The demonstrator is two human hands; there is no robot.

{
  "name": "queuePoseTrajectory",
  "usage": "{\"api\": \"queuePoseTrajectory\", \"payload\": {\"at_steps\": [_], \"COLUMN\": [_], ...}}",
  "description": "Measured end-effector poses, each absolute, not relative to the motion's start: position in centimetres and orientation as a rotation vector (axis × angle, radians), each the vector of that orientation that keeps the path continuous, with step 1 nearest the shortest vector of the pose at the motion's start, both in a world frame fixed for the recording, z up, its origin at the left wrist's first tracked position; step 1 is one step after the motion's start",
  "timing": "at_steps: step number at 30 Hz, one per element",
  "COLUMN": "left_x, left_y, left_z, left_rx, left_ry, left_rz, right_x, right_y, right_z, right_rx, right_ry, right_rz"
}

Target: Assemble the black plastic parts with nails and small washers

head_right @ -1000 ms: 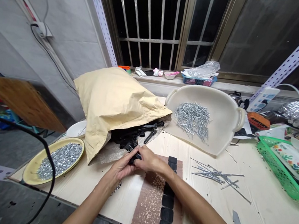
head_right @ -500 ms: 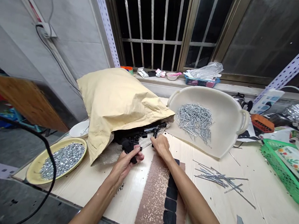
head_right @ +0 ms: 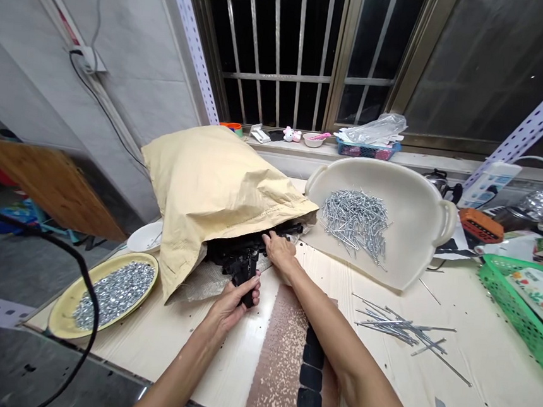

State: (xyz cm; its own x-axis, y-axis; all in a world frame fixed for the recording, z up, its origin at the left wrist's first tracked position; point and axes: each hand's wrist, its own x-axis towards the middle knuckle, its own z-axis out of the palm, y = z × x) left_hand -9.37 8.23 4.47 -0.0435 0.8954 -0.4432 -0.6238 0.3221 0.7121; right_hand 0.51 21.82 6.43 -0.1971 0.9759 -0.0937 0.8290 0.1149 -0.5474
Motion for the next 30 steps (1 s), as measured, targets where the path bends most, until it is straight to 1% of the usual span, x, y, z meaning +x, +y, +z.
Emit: {"api": "queuePoseTrajectory", "payload": {"at_steps": [4,7,11,16,21,26,28,30], "left_x": [-9.2,-9.2,-9.1,-9.2,-9.2,-7.5,-7.0,-7.0], "left_y": [8.1,7.8,7.1,6.6,6.3,6.5,6.6,6.5], "left_z": [5.1,5.5,6.2,6.4,5.9,6.2,6.6,7.0], "left_rx": [0.422,0.441,0.521,0.593,0.598,0.468,0.387,0.303], "left_ry": [1.123,1.182,1.249,1.282,1.277,1.010,0.898,0.857], "left_rz": [1.343,1.326,1.284,1.332,1.410,1.492,1.474,1.432], "right_x": [-1.6,-1.9,-1.1,1.8,4.9,4.7,4.2,3.6], "right_y": [22.1,22.3,22.8,22.1,17.9,10.7,8.5,7.5], "right_z": [5.7,5.3,5.0,5.0,6.1,6.4,6.1,5.8], "right_rx": [-1.931,-2.016,-2.100,-2.101,-1.839,-1.182,-1.024,-1.008], "right_ry": [-2.034,-1.959,-1.850,-1.708,-1.691,-1.651,-1.617,-1.667], "right_rz": [0.598,0.553,0.567,0.646,0.750,0.896,0.855,0.746]}}
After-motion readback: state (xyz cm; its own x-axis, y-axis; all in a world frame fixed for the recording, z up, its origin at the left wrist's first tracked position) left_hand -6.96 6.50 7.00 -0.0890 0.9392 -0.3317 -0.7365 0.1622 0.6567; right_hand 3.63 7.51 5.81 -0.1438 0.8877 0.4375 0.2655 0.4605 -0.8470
